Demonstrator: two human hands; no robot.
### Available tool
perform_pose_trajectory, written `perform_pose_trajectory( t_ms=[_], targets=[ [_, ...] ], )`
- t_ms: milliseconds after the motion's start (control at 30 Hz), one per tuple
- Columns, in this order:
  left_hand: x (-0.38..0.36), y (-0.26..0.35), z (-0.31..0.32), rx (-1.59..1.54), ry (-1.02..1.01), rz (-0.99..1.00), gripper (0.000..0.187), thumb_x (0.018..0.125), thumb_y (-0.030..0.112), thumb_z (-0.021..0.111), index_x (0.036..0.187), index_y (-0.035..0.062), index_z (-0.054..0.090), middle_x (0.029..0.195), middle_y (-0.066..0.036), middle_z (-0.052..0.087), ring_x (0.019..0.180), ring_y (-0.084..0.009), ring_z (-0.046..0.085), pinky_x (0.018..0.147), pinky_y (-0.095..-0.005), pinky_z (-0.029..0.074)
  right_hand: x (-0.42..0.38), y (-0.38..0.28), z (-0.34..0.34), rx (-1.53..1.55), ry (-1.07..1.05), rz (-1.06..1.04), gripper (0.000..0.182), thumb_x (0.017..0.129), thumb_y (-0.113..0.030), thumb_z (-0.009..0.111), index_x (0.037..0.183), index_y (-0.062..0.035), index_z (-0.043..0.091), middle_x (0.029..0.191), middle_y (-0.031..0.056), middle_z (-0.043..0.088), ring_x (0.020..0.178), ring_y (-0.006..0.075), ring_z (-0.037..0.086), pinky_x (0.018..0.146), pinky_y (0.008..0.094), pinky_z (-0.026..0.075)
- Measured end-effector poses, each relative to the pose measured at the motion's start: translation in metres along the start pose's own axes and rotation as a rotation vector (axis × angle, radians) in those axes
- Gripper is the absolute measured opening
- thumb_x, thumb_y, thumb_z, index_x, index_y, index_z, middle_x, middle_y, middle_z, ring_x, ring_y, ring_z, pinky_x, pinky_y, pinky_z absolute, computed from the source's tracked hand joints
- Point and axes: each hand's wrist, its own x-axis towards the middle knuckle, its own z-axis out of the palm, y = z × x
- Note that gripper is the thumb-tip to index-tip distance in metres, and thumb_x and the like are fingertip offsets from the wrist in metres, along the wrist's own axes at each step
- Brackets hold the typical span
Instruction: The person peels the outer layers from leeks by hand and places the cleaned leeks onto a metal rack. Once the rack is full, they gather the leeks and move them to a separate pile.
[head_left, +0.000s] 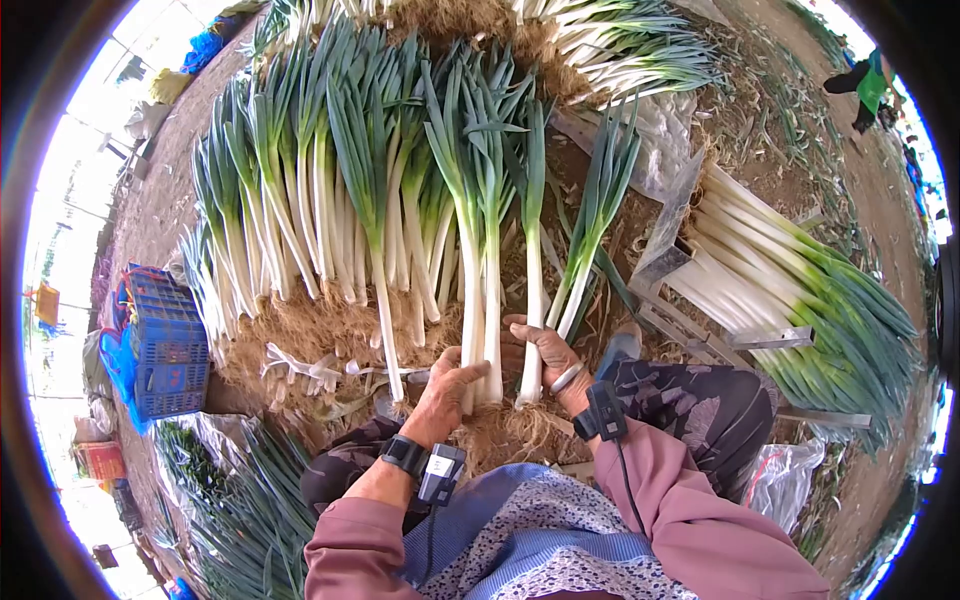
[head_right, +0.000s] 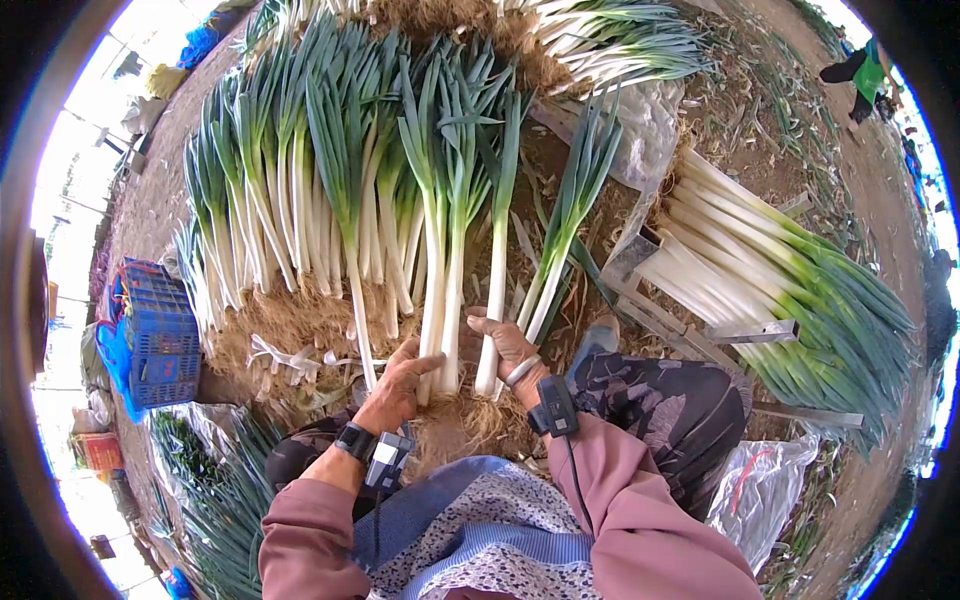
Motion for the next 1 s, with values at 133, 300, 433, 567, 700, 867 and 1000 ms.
perform_pose_trajectory(
  t_ms=[133, 300, 433, 567, 700, 867, 1000],
  targets=[
    [-0.003, 0.006, 0.009, 0.162, 0.055, -0.056, 0.036, 0.085, -0.001, 0.06, 0.119, -0.0023, 0.05, 0.098, -0.012, 0.062, 0.078, -0.0198, 0.065, 0.067, -0.032, 0.059, 0.005, 0.014, 0.013, -0.048, 0.002, -0.127, 0.038, 0.083, -0.01, 0.068, 0.116, -0.0019, 0.053, 0.099, 0.0092, 0.065, 0.084, 0.024, 0.066, 0.075, 0.0388, 0.057],
    [0.011, 0.001, -0.003, 0.009, 0.001, -0.06, 0.03, 0.085, -0.001, 0.058, 0.114, -0.005, 0.053, 0.095, -0.013, 0.064, 0.08, -0.0196, 0.066, 0.067, -0.033, 0.059, 0.002, 0.001, -0.004, -0.126, 0.07, -0.026, 0.033, 0.081, -0.004, 0.064, 0.109, 0.0098, 0.054, 0.09, 0.0185, 0.066, 0.081, 0.0255, 0.067, 0.072, 0.0387, 0.058],
    [0.007, 0.009, 0.0, -0.042, -0.033, -0.078, 0.026, 0.087, 0.002, 0.056, 0.112, -0.0052, 0.053, 0.092, -0.012, 0.064, 0.078, -0.0192, 0.065, 0.067, -0.0327, 0.059, -0.009, -0.004, -0.003, -0.123, 0.023, -0.024, 0.026, 0.082, -0.004, 0.057, 0.103, 0.0099, 0.057, 0.097, 0.0243, 0.066, 0.085, 0.0272, 0.067, 0.078, 0.0396, 0.056],
    [0.002, 0.014, 0.005, -0.019, 0.014, -0.078, 0.025, 0.087, 0.003, 0.056, 0.11, -0.005, 0.054, 0.09, -0.01, 0.063, 0.076, -0.0185, 0.064, 0.067, -0.0327, 0.059, -0.006, -0.002, -0.011, -0.086, 0.027, 0.001, 0.025, 0.083, -0.006, 0.057, 0.104, 0.0078, 0.056, 0.093, 0.0225, 0.067, 0.083, 0.0268, 0.068, 0.076, 0.0388, 0.056],
    [0.001, 0.015, 0.003, -0.031, 0.078, -0.079, 0.023, 0.087, 0.005, 0.057, 0.108, -0.0029, 0.055, 0.089, -0.008, 0.061, 0.077, -0.0177, 0.063, 0.068, -0.0333, 0.058, -0.001, 0.003, -0.022, -0.098, 0.051, 0.013, 0.022, 0.085, -0.01, 0.062, 0.101, 0.0034, 0.057, 0.086, 0.0189, 0.068, 0.072, 0.0248, 0.068, 0.065, 0.0364, 0.057],
    [0.004, 0.006, -0.012, -0.058, 0.082, -0.119, 0.021, 0.087, 0.008, 0.06, 0.106, 0.0, 0.057, 0.096, -0.01, 0.059, 0.083, -0.0186, 0.062, 0.071, -0.0331, 0.056, -0.005, -0.003, -0.022, -0.053, 0.036, 0.02, 0.023, 0.086, -0.015, 0.064, 0.1, 0.0017, 0.056, 0.08, 0.017, 0.066, 0.069, 0.0264, 0.068, 0.063, 0.0371, 0.058],
    [-0.006, 0.005, -0.015, 0.0, 0.062, -0.033, 0.029, 0.084, 0.006, 0.063, 0.112, -0.0001, 0.056, 0.12, -0.009, 0.047, 0.113, -0.0188, 0.049, 0.095, -0.03, 0.046, -0.005, -0.005, -0.022, 0.016, -0.013, 0.085, 0.03, 0.089, -0.017, 0.06, 0.112, -0.0035, 0.046, 0.093, 0.0211, 0.065, 0.085, 0.0351, 0.067, 0.073, 0.0463, 0.057]
  ],
)
